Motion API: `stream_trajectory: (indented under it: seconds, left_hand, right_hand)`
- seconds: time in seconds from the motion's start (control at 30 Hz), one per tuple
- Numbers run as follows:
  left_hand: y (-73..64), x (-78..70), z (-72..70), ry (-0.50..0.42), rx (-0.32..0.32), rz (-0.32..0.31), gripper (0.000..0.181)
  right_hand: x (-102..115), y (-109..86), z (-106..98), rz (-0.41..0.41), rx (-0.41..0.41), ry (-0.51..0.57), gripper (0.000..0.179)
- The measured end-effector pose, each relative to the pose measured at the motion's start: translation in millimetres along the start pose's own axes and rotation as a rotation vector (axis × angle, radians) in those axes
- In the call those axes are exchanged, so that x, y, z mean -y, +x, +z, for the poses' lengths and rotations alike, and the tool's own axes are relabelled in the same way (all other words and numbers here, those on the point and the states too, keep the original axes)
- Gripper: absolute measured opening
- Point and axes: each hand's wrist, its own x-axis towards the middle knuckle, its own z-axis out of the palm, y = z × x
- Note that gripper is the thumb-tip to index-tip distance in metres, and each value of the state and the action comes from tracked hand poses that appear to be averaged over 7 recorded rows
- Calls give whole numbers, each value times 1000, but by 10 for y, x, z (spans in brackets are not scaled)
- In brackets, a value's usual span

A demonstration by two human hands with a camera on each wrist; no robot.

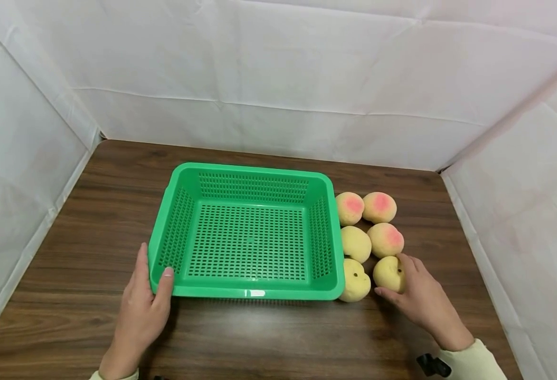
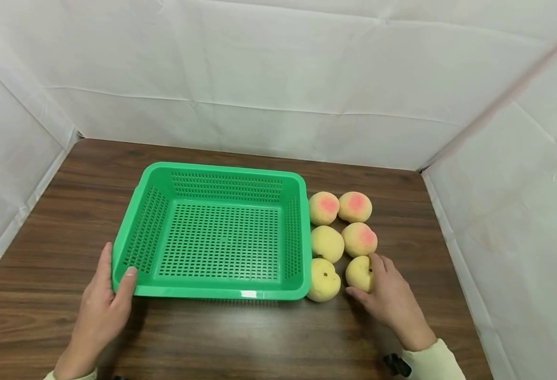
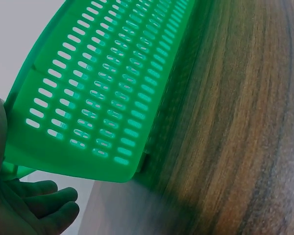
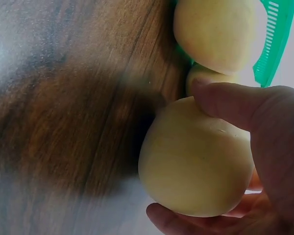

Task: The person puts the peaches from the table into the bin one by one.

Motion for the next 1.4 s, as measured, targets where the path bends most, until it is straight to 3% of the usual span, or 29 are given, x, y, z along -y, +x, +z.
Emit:
stream_trajectory:
  seconds: [0.2,0.53,1.07,1.4]
  left_hand:
    - [0,-13,9,5,-4,10,75]
    - [-1,-32,12,18,-1,2,74]
    - [6,-19,-9,21,-14,0,74]
    - [-8,-39,-3,32,-12,-34,74]
  right_hand:
    - [-26,-9,16,14,-27,-4,83]
    - [-52,-18,-51,-28,-72,-5,78]
    - [-14,8,-176,-45,-47,-23,80]
    - [40,-36,-279,-64,-64,-39,79]
